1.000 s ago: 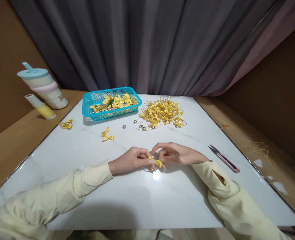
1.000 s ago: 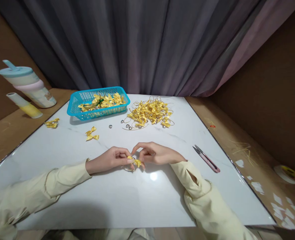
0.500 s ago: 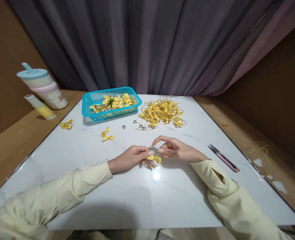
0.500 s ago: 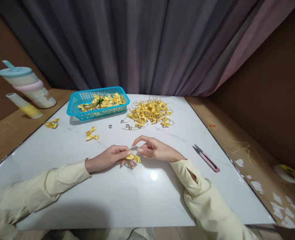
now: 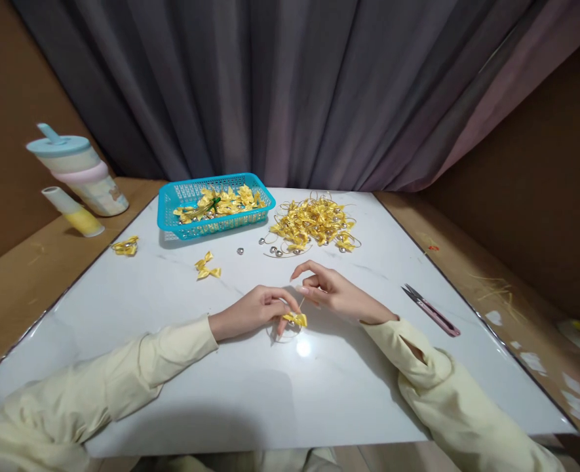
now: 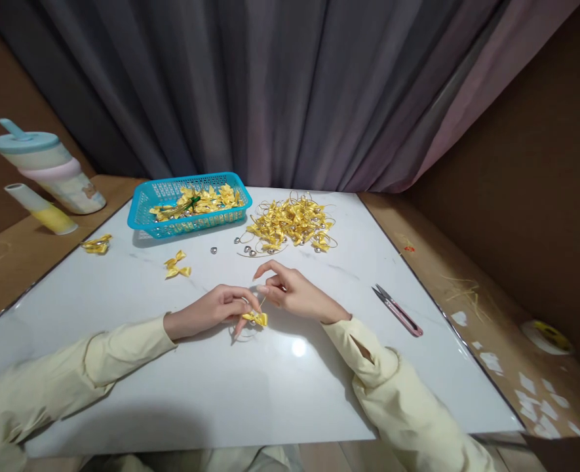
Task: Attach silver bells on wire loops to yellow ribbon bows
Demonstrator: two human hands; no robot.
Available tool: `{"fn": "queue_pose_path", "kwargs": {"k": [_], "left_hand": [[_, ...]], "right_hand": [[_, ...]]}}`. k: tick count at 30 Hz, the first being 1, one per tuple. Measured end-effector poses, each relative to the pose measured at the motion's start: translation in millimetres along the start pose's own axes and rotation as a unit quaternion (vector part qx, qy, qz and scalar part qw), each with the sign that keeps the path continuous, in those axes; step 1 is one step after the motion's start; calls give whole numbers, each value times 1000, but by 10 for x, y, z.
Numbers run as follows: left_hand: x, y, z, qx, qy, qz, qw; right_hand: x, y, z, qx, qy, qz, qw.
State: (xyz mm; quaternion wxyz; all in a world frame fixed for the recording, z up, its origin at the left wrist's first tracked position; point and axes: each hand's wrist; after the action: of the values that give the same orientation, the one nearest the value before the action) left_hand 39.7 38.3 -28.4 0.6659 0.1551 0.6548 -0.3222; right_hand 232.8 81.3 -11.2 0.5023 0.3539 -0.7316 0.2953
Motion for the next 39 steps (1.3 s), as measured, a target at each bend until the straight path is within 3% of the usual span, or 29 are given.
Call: {"fn": "queue_pose_path", "kwargs": {"k": [9,13,15,19,22,28,31,34,36,39], "left_hand": [[-70,65,66,1,144,51,988],[-92,103,75,6,90,74,993],[-84,120,67,-5,27,42,999],[-31,160,50,-18,-80,12,997],[2,178,38,-13,-124,15,992],[28,186,-10,-18,-175,37,984],[30,187,-29,-26,-177,49,983],[32,190,-38,-29,-174,59,983],[37,194,-43,-32,-177,63,982],[50,203,-51,-40,-182,64,980]], "right_hand": [[312,61,53,-6,-234,-47,971],[298,-155,-162,-113,-391,-55,912],[238,-382,-322,-165,-485,20,859],[53,-922,-533,-186,-597,330,707],[-115,-1187,-507,-156,-593,431,662],[-376,-1240,-353,-172,-611,420,648],[-449,-1232,-386,-191,-638,397,632],[-474,-1276,-448,-233,-628,383,636],[-441,-1305,-452,-307,-578,351,670],[-294,-1273,-344,-404,-391,257,786]]}}
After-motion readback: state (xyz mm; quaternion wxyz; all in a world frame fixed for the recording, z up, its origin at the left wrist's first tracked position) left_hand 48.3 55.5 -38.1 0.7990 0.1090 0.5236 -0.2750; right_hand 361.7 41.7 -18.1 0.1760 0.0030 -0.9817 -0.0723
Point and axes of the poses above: each hand's wrist, its own y-axis towards the middle knuckle, its own z-axis out of the palm, x = y × z, and after that the axes turned 5 degrees about x, right-handed
